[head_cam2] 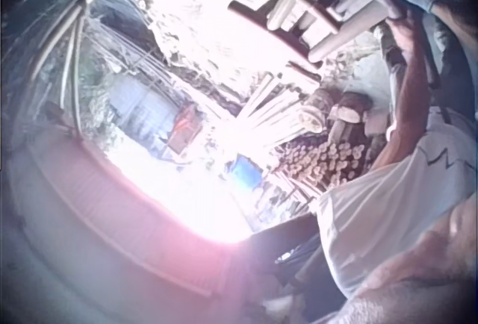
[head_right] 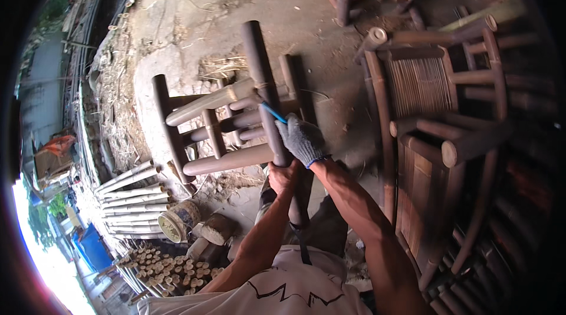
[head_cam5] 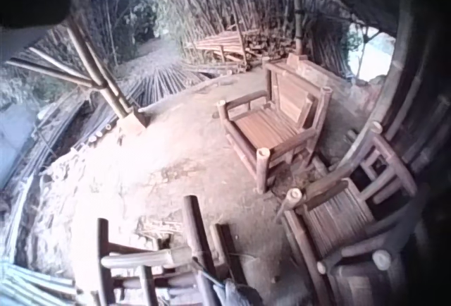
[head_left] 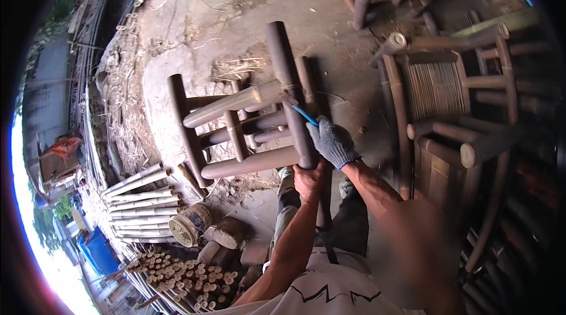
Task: The person assembles a bamboo chair by inserting bamboo dowels into pre-drilled holes and securing them with a hammer. They repeatedly tap the joints to ensure a tight fit, repositioning the chair to access different connection points. The task involves handling bamboo poles and a hammer to construct the furniture frame.
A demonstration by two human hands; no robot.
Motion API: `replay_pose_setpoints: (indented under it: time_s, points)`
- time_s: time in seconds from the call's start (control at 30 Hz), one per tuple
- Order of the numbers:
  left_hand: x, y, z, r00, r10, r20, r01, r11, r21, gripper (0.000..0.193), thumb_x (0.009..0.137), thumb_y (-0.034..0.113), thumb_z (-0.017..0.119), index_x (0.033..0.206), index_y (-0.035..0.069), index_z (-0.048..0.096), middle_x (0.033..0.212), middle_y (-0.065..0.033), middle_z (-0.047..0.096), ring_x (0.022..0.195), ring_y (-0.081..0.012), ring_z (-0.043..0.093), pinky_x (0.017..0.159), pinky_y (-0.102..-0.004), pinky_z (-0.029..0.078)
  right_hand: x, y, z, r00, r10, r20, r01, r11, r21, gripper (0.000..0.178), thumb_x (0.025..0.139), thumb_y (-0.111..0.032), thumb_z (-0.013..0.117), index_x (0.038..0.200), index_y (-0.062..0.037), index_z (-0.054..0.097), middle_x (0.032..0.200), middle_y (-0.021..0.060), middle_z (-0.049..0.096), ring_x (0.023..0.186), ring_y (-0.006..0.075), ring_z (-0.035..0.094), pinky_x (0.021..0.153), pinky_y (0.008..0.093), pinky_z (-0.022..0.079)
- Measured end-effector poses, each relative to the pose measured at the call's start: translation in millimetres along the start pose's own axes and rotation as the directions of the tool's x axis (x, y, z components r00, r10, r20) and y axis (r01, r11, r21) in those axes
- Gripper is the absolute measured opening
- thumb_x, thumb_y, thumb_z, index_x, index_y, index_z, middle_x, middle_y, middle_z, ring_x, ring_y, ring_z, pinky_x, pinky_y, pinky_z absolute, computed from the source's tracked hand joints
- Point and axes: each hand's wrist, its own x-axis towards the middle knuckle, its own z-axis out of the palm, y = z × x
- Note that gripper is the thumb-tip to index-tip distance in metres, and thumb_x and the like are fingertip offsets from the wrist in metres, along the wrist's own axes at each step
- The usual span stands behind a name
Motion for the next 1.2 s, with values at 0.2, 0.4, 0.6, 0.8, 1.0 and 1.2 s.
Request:
replay_pose_setpoints:
  time_s: [0.2, 0.4, 0.6, 0.8, 1.0, 1.2]
  points:
    - [35.8, -57.4, -23.4, 0.909, 0.383, 0.163, -0.391, 0.920, 0.019, 0.089, 0.072, 0.071, 0.067, 0.121, -0.002, 0.050, 0.110, -0.0294, 0.063, 0.112, -0.0419, 0.059, 0.096, -0.0492, 0.045, -46.9, -11.5, 8.4, 0.984, 0.081, 0.157, -0.131, 0.932, 0.338, 0.028, 0.093, -0.032, 0.056, 0.085, -0.0044, 0.060, 0.062, 0.0193, 0.058, 0.055, 0.0326, 0.062, 0.051, 0.0472, 0.050]
    - [207.8, -173.0, -220.6, 0.659, 0.476, -0.583, -0.629, 0.774, -0.078, 0.069, 0.078, 0.039, 0.079, 0.125, -0.004, 0.052, 0.119, -0.0212, 0.059, 0.113, -0.0379, 0.053, 0.101, -0.0473, 0.038, -168.7, -33.6, -21.5, 0.709, 0.425, 0.563, -0.633, 0.031, 0.774, 0.031, 0.087, -0.014, 0.063, 0.115, -0.0044, 0.055, 0.082, 0.0077, 0.061, 0.062, 0.0198, 0.060, 0.053, 0.0375, 0.055]
    - [341.3, -249.2, -274.8, 0.866, 0.258, 0.428, 0.122, 0.722, -0.681, 0.076, 0.071, 0.052, 0.081, 0.111, -0.008, 0.060, 0.092, -0.0109, 0.066, 0.077, -0.0180, 0.065, 0.067, -0.0307, 0.053, -171.7, -147.5, 61.1, 0.737, 0.203, 0.645, -0.616, -0.194, 0.764, 0.072, 0.075, -0.002, 0.060, 0.143, -0.0037, 0.037, 0.122, 0.0204, 0.056, 0.090, 0.0279, 0.064, 0.070, 0.0367, 0.057]
    - [246.1, -198.0, -259.6, 0.557, 0.746, 0.366, -0.209, 0.552, -0.807, 0.067, 0.079, 0.033, 0.075, 0.125, -0.008, 0.051, 0.105, -0.0159, 0.066, 0.098, -0.0228, 0.063, 0.085, -0.0350, 0.051, -59.8, -231.3, 144.9, 0.849, 0.082, 0.523, -0.494, -0.229, 0.839, 0.073, 0.082, -0.009, 0.064, 0.147, -0.0025, 0.032, 0.136, 0.0225, 0.046, 0.123, 0.0372, 0.051, 0.109, 0.0516, 0.039]
    - [154.4, -118.1, -220.7, 0.442, 0.795, 0.416, -0.145, 0.521, -0.841, 0.067, 0.086, 0.041, 0.070, 0.129, -0.007, 0.052, 0.117, -0.0212, 0.063, 0.111, -0.0277, 0.060, 0.095, -0.0376, 0.047, -3.6, -213.7, 77.9, 0.871, 0.388, 0.300, -0.441, 0.354, 0.825, 0.067, 0.081, -0.009, 0.050, 0.147, -0.0036, 0.040, 0.139, 0.0080, 0.051, 0.124, 0.0178, 0.048, 0.105, 0.0300, 0.037]
    - [208.2, -72.2, -197.3, 0.724, 0.688, -0.036, -0.672, 0.694, -0.257, 0.088, 0.070, 0.020, 0.073, 0.145, 0.004, 0.030, 0.145, -0.0183, 0.035, 0.135, -0.0372, 0.033, 0.110, -0.0446, 0.032, 3.9, -162.9, 31.3, 0.804, 0.546, 0.233, -0.456, 0.317, 0.832, 0.067, 0.084, -0.016, 0.053, 0.147, 0.0020, 0.036, 0.146, 0.0073, 0.044, 0.132, 0.0175, 0.041, 0.112, 0.0298, 0.027]
